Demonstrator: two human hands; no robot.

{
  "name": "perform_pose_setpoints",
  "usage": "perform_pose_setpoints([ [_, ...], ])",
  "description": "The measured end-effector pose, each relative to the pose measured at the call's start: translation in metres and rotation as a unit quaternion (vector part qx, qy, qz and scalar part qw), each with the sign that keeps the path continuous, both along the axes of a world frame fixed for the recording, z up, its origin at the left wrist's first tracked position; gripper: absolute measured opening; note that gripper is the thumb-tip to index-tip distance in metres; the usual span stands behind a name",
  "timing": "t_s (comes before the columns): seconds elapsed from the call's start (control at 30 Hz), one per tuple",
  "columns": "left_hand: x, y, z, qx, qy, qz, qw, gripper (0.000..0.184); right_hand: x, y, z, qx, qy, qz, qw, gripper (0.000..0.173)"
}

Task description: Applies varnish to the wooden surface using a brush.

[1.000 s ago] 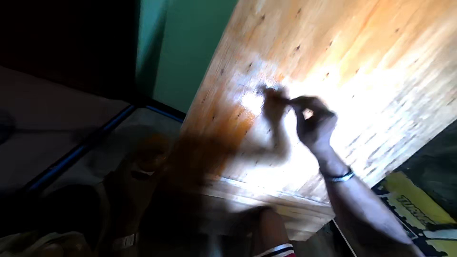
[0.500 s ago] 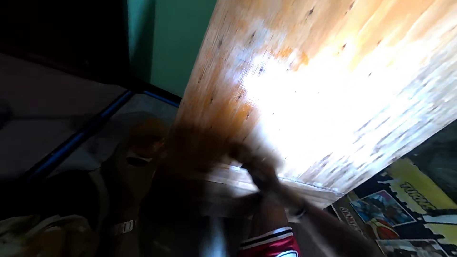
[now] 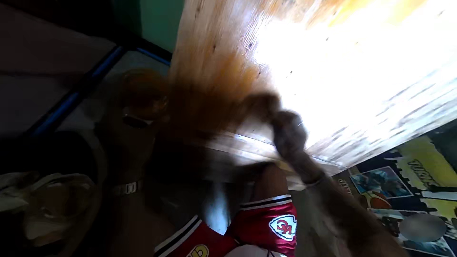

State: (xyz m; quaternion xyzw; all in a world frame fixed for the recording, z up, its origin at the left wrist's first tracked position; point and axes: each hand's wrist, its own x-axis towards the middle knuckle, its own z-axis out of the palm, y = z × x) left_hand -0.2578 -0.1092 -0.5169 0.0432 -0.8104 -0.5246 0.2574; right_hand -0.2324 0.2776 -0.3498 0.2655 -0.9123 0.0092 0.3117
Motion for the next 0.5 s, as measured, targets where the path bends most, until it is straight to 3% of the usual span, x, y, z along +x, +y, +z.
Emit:
perform_pose_setpoints([
  [0.07,0.008,0.008,0.052,0.028,-0.052,-0.031,0.998,0.084,0.031,-0.007,-0.067,-0.002,-0.107,0.05,0.993,0.027],
  [0.1,0.01,0.012,0.063,0.034,-0.057,-0.027,0.997,0.082,0.041,-0.011,-0.089,0.009,-0.129,0.064,0.99,0.028],
  [0.2,0.007,0.015,0.064,0.023,-0.06,-0.021,0.998,0.084,0.045,-0.019,-0.106,-0.017,-0.164,0.077,0.983,0.028],
  [0.3,-0.001,0.014,0.027,-0.012,-0.053,-0.022,0.998,0.083,0.025,-0.011,-0.05,-0.067,-0.21,0.065,0.973,0.026],
  [0.4,0.001,0.018,-0.019,-0.035,-0.011,-0.046,0.998,0.079,-0.026,0.01,0.05,-0.069,-0.134,0.057,0.987,0.018],
  [0.5,0.0,0.034,0.011,-0.035,0.022,-0.088,0.995,0.082,-0.073,0.025,0.145,-0.007,0.025,0.097,0.995,0.021],
])
